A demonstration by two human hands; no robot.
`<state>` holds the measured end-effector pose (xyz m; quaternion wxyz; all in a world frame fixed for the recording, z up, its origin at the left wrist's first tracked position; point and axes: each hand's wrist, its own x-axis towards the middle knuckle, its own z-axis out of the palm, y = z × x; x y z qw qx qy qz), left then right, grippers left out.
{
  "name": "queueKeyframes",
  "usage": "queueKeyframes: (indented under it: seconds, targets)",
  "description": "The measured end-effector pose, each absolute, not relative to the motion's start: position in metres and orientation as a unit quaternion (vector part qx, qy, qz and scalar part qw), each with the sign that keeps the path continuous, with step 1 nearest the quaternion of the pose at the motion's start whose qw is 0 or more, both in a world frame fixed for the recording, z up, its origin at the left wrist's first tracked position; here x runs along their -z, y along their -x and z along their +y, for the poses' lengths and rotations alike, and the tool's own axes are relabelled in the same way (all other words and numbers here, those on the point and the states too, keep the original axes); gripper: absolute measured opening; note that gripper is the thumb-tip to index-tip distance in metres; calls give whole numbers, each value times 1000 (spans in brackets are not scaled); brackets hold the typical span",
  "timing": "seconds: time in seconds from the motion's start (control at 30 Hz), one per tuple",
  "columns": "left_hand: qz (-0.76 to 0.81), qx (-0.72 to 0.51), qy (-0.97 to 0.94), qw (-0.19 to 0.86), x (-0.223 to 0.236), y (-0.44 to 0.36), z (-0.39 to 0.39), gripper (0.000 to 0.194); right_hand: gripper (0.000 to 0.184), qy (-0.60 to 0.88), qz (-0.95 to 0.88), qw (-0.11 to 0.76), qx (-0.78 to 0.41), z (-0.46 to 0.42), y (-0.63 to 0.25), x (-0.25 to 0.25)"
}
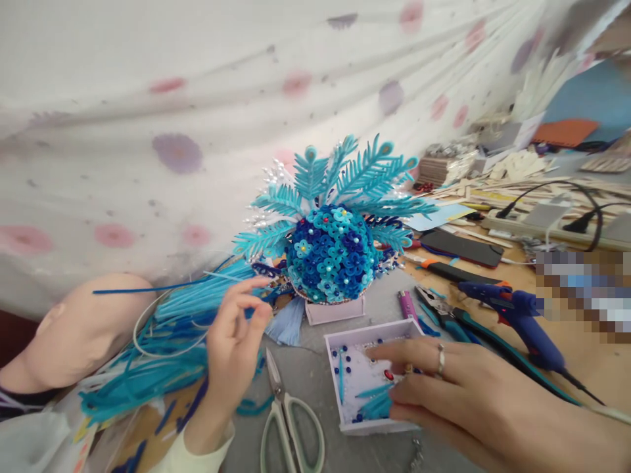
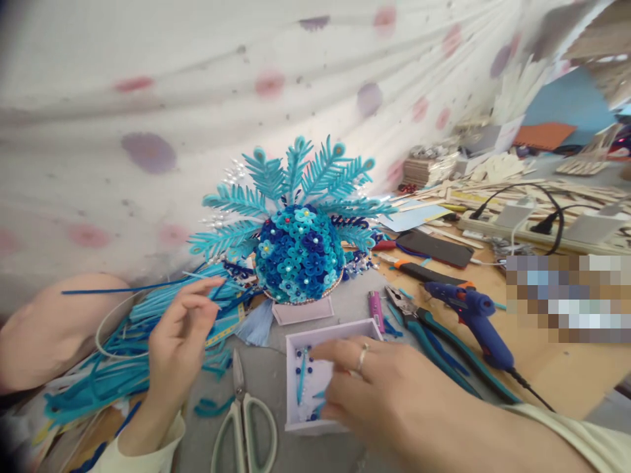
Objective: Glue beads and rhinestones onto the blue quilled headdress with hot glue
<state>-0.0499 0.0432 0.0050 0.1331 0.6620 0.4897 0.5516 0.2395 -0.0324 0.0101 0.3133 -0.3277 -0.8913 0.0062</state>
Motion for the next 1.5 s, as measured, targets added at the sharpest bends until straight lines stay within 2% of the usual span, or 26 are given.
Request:
queueKeyframes:
  seconds: [0.1,0.2,0.3,0.37,0.43,0.57,0.63,0.67,0.7,0.77,0.83,0.9,1.03,1.17,1.3,1.4,1.5]
  targets:
    - [376,-591,-619,357,-10,36,27,19,38,323,-896,301,-54,-22,-228,-19]
    - [256,-517,-577,578,-13,21,4,28,22,298,-893,315,-118,0,-203,-22]
    - [194,-414,-576,678,-19,23,-15,34,11,241,-917,261,-183,24,-175,-19]
    - [207,-386,-599,671,-25,36,-18,37,5,255,-921,187,-226,32,-166,-20]
    - [274,-393,-633,608,-31,53,-10,38,3,303,-909,142,-251,30,-169,-26]
    - [413,-429,-670,443,-32,74,18,21,13,435,-835,60,-332,-5,-200,-62]
    - [423,-437,-666,432,-25,70,24,13,12,473,-800,35,-367,-31,-214,-81]
    - [411,-433,-668,444,-20,65,24,20,13,491,-784,35,-379,-43,-218,-87]
    - [387,-418,-672,473,-15,58,22,26,14,513,-768,49,-381,-54,-220,-91]
    - [315,-368,-660,574,-6,45,16,22,12,546,-748,90,-366,-68,-218,-91]
    - [265,-354,-555,704,1,34,10,17,12,557,-743,152,-338,-72,-212,-83]
    - [262,-380,-427,777,5,29,6,25,15,550,-741,225,-312,-67,-204,-71]
    - [307,-414,-305,801,2,29,1,35,20,519,-712,375,-287,-58,-190,-47]
    - [337,-414,-235,812,-8,19,-10,24,14,461,-674,507,-277,-61,-181,-28]
    - [350,-394,-212,823,-16,-11,-25,14,10,380,-719,524,-255,-58,-184,-23]
    - [349,-378,-223,828,-21,-35,-35,23,15,346,-759,499,-235,-52,-198,-20]
    - [347,-379,-248,821,-26,-56,-42,35,14,358,-718,528,-279,-47,-220,-10]
